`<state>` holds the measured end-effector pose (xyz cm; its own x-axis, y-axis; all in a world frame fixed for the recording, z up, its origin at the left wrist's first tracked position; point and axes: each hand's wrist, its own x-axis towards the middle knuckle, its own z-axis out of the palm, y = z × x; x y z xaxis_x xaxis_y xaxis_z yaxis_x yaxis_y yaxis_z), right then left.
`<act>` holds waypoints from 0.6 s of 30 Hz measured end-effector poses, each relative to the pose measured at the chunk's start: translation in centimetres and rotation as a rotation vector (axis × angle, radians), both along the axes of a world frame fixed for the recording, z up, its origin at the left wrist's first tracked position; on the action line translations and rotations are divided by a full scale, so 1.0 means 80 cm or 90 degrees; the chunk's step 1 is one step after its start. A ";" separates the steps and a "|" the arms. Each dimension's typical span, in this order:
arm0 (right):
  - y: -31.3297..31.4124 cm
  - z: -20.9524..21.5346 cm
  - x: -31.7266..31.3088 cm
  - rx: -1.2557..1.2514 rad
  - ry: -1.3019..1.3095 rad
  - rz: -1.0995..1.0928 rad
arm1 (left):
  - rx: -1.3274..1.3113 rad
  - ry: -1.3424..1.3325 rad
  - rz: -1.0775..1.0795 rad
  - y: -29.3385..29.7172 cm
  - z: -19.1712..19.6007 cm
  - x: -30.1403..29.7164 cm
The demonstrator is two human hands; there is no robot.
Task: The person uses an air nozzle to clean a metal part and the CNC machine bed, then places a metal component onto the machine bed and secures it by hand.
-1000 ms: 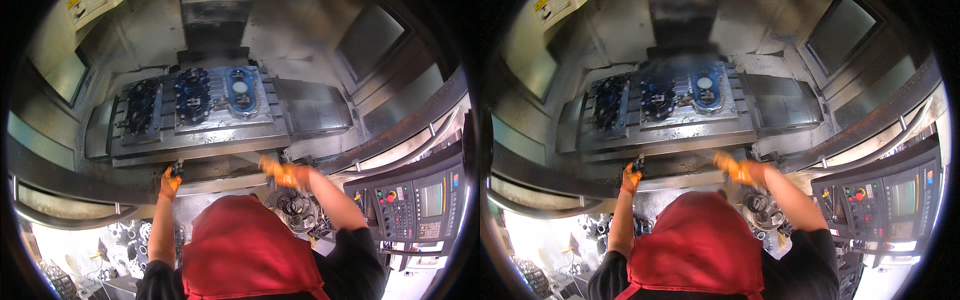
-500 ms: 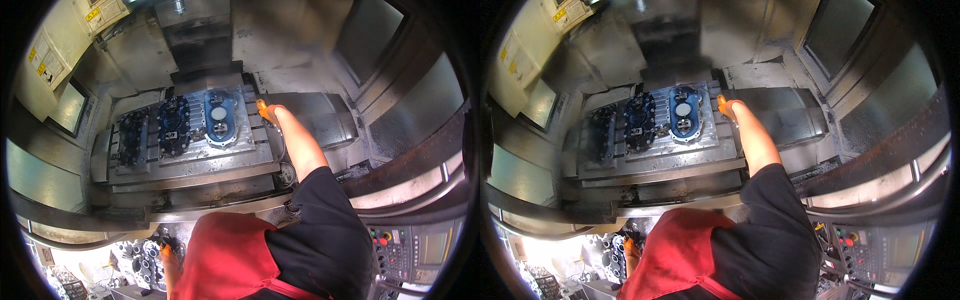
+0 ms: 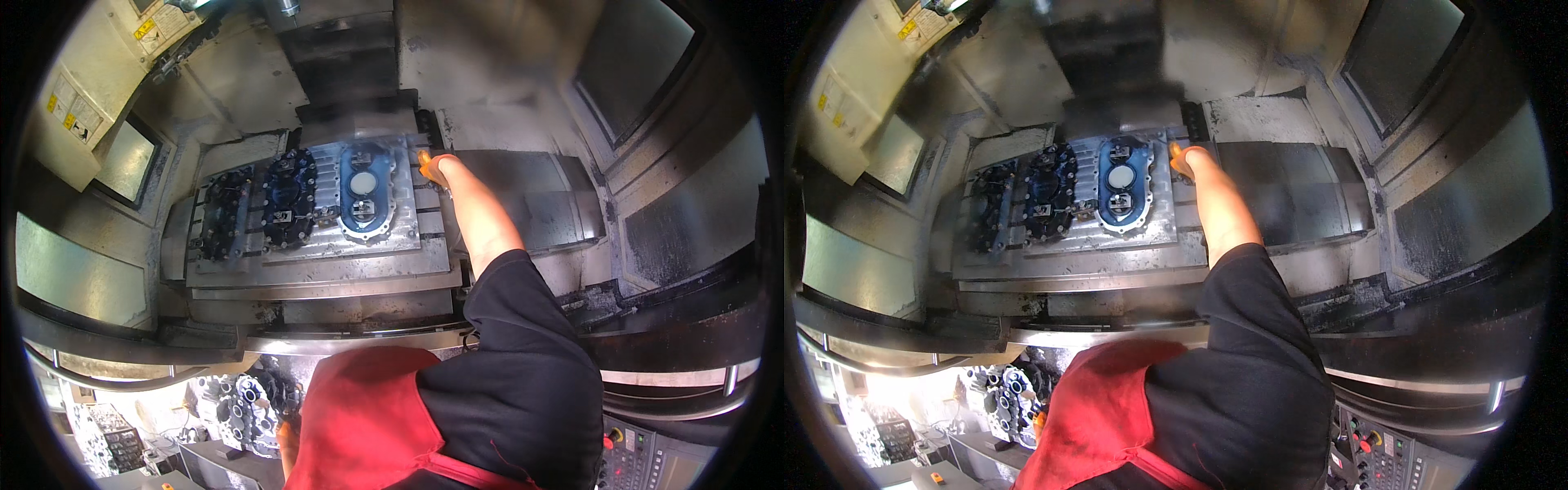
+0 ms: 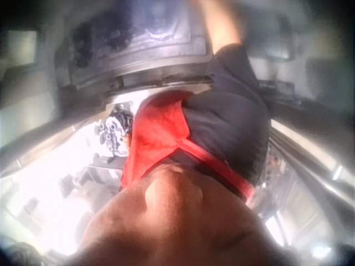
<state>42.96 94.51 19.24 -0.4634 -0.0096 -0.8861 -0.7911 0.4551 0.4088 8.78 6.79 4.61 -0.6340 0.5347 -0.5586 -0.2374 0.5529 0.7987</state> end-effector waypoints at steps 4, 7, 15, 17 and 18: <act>-0.005 0.023 -0.006 -0.029 0.031 -0.030 | 0.068 -0.130 0.173 -0.013 -0.005 0.018; -0.011 0.037 -0.012 -0.003 0.003 -0.027 | 0.061 -0.142 0.199 -0.015 0.001 0.034; -0.016 0.044 -0.025 0.068 -0.060 0.091 | 0.069 -0.166 0.218 0.010 0.003 0.052; -0.014 0.042 -0.030 0.068 -0.065 0.063 | 0.071 -0.166 0.218 0.012 0.003 0.055; -0.012 0.041 -0.033 0.056 -0.062 0.070 | 0.071 -0.163 0.221 0.013 0.003 0.056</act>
